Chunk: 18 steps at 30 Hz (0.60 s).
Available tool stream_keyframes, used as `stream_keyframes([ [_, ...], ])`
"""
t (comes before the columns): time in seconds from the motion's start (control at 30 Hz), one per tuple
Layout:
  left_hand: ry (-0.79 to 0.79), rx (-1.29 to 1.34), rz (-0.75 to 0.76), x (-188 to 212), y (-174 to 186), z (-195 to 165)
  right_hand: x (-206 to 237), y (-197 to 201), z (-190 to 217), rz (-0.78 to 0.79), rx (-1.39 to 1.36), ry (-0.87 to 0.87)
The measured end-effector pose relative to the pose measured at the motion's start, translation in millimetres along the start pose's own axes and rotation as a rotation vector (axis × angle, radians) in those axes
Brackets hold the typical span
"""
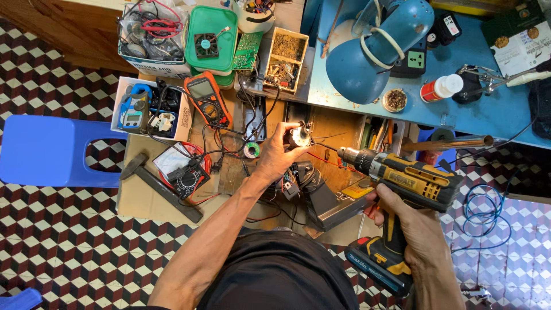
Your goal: The person disassembles a small electric motor on a cluttered workbench. They use a cordless drill to remove screws, separate the motor housing, and inspect the internal components including the rotor and stator. The person then wipes the rotor with a cloth and continues to handle the parts.
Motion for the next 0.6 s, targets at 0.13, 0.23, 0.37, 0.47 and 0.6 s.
stream_keyframes([
  [0.13,0.032,-0.011,-0.012,-1.1,-0.5,4.9,-3.5,-3.0,-3.0,0.011,-0.085,0.012],
  [0.23,0.074,0.068,-0.021,-2.4,-2.3,11.0,-4.8,2.5,-11.8,0.041,-0.193,0.067],
  [0.37,0.140,0.130,-0.108,-0.8,2.1,22.6,-2.8,36.3,-42.6,-0.051,-0.284,0.146],
  [0.47,0.154,0.150,-0.159,1.3,6.4,29.9,4.9,78.4,-81.8,-0.142,-0.393,0.137],
  [0.6,0.145,0.154,-0.129,3.2,3.8,28.5,19.1,131.1,-157.4,-0.279,-0.549,0.151],
])
Point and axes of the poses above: each hand's wrist, its own x-axis away from the middle knuckle, its own y-axis out of the back of the hand, z = x × y, the point moved 5 cm from there along -x, towards the middle knuckle, and after that the axes turned 9 degrees about -y, right-handed, at the moved point
